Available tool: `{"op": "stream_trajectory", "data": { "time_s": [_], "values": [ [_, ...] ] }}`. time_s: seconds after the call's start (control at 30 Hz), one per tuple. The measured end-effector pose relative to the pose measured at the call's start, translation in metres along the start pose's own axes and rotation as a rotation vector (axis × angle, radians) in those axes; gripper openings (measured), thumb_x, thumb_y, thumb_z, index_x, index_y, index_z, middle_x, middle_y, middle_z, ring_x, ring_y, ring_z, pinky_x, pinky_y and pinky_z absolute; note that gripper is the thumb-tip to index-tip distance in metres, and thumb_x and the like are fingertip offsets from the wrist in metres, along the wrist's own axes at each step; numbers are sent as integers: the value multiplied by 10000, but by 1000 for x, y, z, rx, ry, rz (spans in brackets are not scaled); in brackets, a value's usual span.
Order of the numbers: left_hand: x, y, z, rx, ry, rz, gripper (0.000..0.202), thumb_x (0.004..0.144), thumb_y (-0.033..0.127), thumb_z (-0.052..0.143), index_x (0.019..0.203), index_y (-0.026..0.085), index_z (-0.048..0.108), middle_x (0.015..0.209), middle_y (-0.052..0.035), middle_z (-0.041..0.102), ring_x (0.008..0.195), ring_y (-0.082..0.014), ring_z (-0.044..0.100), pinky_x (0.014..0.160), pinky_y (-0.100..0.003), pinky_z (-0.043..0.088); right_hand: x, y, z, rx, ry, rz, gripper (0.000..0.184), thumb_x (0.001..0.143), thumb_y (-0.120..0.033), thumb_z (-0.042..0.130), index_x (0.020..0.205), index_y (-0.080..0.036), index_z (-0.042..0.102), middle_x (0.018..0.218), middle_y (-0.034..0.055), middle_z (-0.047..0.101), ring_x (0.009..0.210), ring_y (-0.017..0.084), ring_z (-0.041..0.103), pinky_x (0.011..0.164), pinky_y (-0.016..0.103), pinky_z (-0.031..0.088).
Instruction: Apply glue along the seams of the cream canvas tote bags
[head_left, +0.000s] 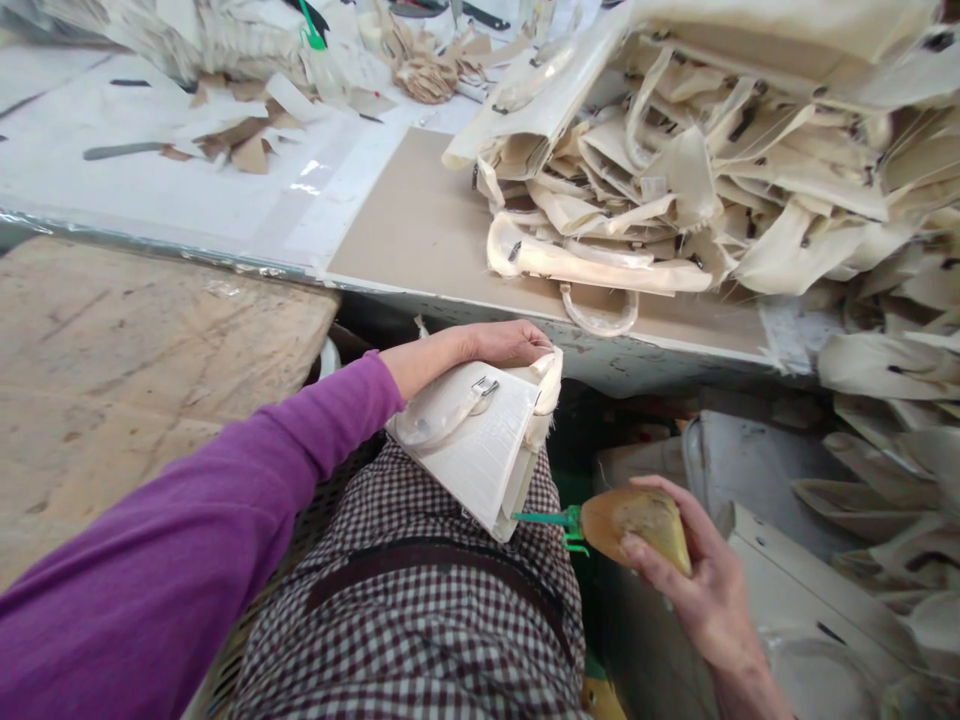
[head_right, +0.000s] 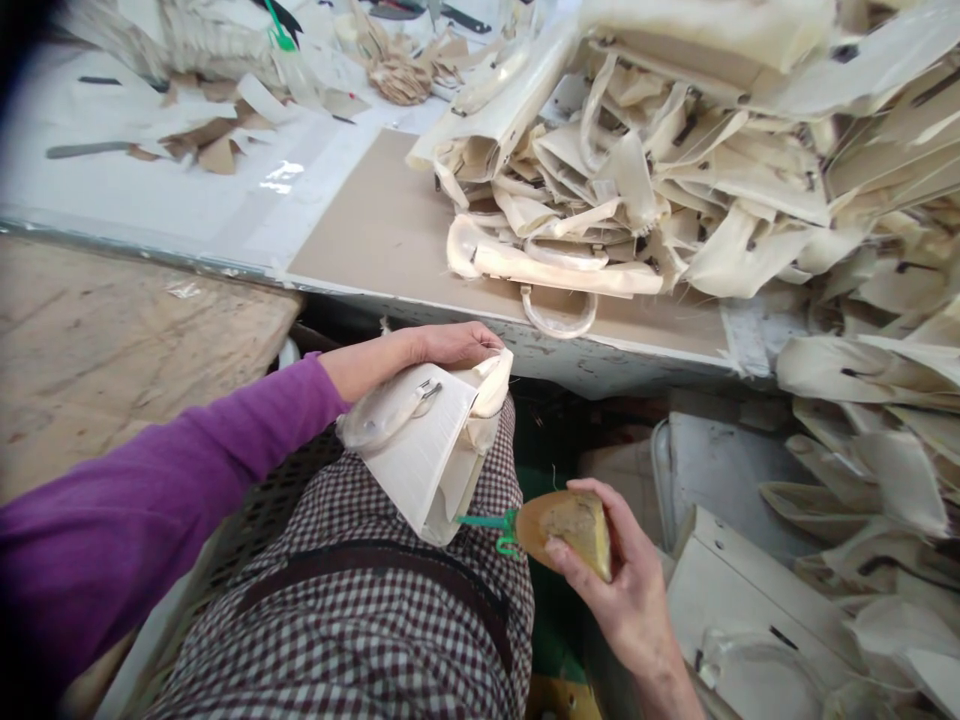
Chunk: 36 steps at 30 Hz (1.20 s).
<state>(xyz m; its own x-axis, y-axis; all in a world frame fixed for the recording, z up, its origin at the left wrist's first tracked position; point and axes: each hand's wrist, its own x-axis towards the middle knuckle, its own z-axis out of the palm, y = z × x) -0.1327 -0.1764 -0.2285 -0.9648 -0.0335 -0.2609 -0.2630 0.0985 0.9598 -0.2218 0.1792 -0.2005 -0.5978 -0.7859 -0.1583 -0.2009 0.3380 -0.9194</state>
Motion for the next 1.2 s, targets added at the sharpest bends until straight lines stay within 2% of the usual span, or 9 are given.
{"op": "stream_trajectory", "data": {
  "time_s": [0.1, 0.23, 0.4, 0.63, 0.87, 1.07, 1.2],
  "values": [
    [-1, -1, -1, -14, -11, 28, 310, 756, 437, 668, 699, 140, 601, 663, -9, 557, 584, -117, 474, 583, -255, 363, -12, -6, 5, 14, -6, 69, 487, 738, -463, 828, 1161, -288, 662, 944, 11, 675, 668, 152, 600, 484, 198, 487],
    [-2, 0, -1, -37, -9, 43, 311, 767, 432, 663, 687, 144, 578, 656, -5, 540, 571, -115, 456, 568, -254, 342, -21, -12, 11, 24, 111, 204, 528, 737, -536, 802, 1160, -264, 638, 907, 6, 656, 675, 155, 583, 478, 201, 472],
    [-4, 2, -1, 4, 6, 29, 322, 760, 442, 662, 682, 139, 587, 649, -4, 544, 576, -116, 462, 578, -255, 349, -19, -6, 10, 45, 26, 175, 544, 717, -505, 824, 1162, -252, 641, 859, 5, 651, 564, 128, 514, 427, 205, 462],
    [-5, 6, 2, -47, 25, 2, 323, 708, 441, 682, 655, 137, 584, 618, 0, 530, 550, -109, 443, 554, -251, 334, -8, -11, 19, 166, 246, 213, 560, 728, -534, 803, 1158, -222, 626, 829, 8, 597, 505, 116, 504, 399, 221, 435],
    [-8, 10, 4, -89, 41, -28, 301, 672, 412, 714, 641, 135, 598, 606, -3, 545, 539, -110, 452, 547, -250, 339, 0, 17, 12, 315, 299, 145, 592, 702, -444, 850, 1193, -200, 630, 853, 46, 612, 513, 144, 507, 357, 240, 400],
    [-6, 6, 3, -111, 37, -16, 290, 685, 396, 725, 647, 131, 615, 617, -2, 558, 551, -110, 462, 549, -245, 348, -6, 5, 14, 203, 231, 196, 588, 712, -516, 829, 1182, -219, 635, 847, 22, 595, 506, 125, 504, 374, 228, 438],
    [-5, 7, 4, -113, 31, -7, 277, 691, 383, 721, 653, 124, 632, 613, -3, 562, 546, -108, 463, 546, -242, 349, 0, 2, 17, 211, 269, 95, 555, 733, -469, 836, 1184, -221, 628, 832, 17, 619, 486, 126, 530, 396, 238, 471]
  ]
}}
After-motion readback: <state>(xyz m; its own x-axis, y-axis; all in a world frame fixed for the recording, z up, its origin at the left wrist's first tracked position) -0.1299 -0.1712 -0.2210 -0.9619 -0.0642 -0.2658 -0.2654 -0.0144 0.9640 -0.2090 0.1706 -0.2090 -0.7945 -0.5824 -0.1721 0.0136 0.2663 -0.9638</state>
